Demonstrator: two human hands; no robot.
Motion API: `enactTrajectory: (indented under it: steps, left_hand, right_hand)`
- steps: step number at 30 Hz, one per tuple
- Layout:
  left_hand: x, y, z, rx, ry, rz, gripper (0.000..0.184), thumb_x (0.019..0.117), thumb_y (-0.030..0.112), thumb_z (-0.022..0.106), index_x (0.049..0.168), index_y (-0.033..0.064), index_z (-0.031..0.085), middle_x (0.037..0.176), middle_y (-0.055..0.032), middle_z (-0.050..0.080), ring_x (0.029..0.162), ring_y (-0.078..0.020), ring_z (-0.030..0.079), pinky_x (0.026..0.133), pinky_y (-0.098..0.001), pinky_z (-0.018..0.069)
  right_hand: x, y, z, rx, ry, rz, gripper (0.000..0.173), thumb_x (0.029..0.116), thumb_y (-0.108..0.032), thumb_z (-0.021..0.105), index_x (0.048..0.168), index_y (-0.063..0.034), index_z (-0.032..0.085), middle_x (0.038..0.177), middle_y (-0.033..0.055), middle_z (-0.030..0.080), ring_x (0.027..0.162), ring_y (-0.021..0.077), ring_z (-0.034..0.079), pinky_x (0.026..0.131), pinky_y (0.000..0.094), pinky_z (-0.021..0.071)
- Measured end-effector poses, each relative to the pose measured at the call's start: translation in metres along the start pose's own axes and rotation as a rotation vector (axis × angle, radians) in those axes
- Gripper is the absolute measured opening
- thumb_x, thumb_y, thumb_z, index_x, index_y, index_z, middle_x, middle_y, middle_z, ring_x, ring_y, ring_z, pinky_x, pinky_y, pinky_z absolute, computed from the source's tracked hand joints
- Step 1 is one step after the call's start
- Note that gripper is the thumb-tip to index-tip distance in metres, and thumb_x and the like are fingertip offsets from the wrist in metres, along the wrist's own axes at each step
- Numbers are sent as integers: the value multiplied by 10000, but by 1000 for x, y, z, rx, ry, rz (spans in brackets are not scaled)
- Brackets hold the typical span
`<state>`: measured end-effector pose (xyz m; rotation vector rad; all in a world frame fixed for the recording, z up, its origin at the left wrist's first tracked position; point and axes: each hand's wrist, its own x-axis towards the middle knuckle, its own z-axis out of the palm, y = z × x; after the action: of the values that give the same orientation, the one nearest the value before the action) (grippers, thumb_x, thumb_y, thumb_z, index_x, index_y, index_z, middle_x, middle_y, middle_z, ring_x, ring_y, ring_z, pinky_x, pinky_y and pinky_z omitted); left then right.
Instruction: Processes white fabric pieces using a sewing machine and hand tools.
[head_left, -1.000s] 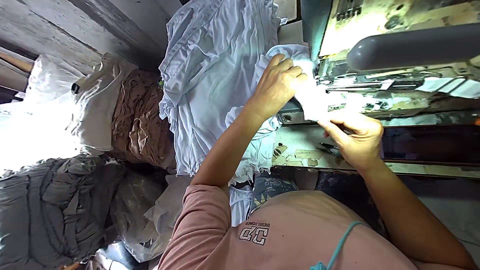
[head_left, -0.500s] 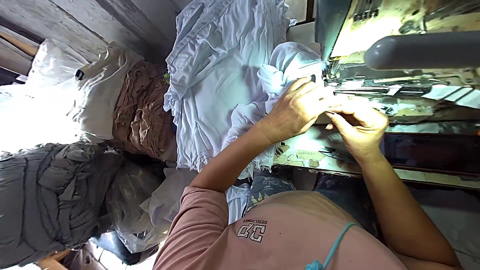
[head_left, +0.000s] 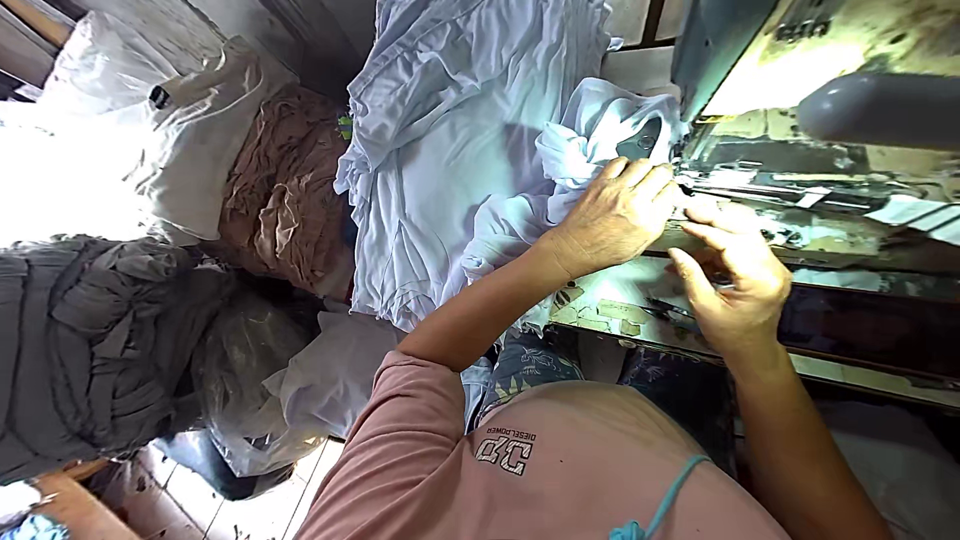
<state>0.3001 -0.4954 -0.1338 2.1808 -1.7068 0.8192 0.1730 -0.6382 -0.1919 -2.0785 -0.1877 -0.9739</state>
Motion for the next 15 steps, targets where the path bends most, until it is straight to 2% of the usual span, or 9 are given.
enactTrajectory:
  steps: [2, 4, 6, 8, 10, 12, 15]
  left_hand:
    - [3, 0, -1, -17, -21, -47, 265, 965, 99, 527, 1053, -16, 749, 1149, -199, 737, 1092, -343, 699, 917, -447, 515]
    - [7, 2, -5, -34, -110, -154, 290, 981, 111, 512, 1137, -33, 708, 1217, -219, 710, 1179, -364, 670, 1019, -479, 483]
    - [9, 0, -9, -68, -200, -256, 340, 1006, 158, 521, 1231, -50, 670, 1298, -234, 670, 1261, -380, 623, 1106, -513, 418]
    - [7, -6, -11, -132, -216, -338, 372, 1025, 212, 554, 1270, -53, 647, 1326, -224, 656, 1299, -360, 598, 1157, -503, 375]
    - [0, -13, -11, -208, -89, -371, 320, 986, 155, 618, 1207, -73, 664, 1264, -229, 677, 1258, -360, 619, 1137, -479, 405]
    - [-5, -19, -15, -245, 56, -389, 256, 934, 84, 658, 1131, -78, 682, 1226, -230, 688, 1220, -365, 635, 1094, -465, 454]
    - [-10, -27, -28, -250, 203, -406, 226, 891, 37, 681, 1092, -66, 695, 1116, -208, 714, 1094, -348, 675, 975, -450, 520]
  right_hand:
    - [-13, -4, -2, 9, 8, 20, 264, 992, -131, 635, 1128, 84, 707, 1260, 269, 650, 833, 152, 703, 714, 240, 589]
    - [-28, -6, -6, -21, -36, 51, 258, 993, -138, 628, 1092, 84, 716, 1222, 275, 666, 819, 171, 708, 702, 245, 592]
    - [-44, -6, -11, -134, -97, 68, 248, 987, -150, 632, 1061, 57, 746, 1177, 265, 696, 898, 252, 729, 752, 308, 604]
    - [-56, -7, -19, -252, -213, 94, 272, 978, -194, 635, 1058, 34, 760, 1139, 248, 716, 1005, 365, 712, 856, 444, 579]
    - [-65, -11, -25, -313, -318, 103, 312, 967, -241, 640, 1056, 36, 753, 1103, 244, 719, 1037, 431, 686, 877, 542, 546]
    - [-73, -15, -24, -379, -371, 103, 349, 964, -257, 635, 1087, 52, 739, 1098, 258, 708, 1035, 465, 673, 854, 593, 521]
    - [-76, -11, -17, -481, -356, 66, 277, 1004, -158, 588, 1082, 65, 733, 1035, 270, 696, 966, 476, 673, 782, 583, 521]
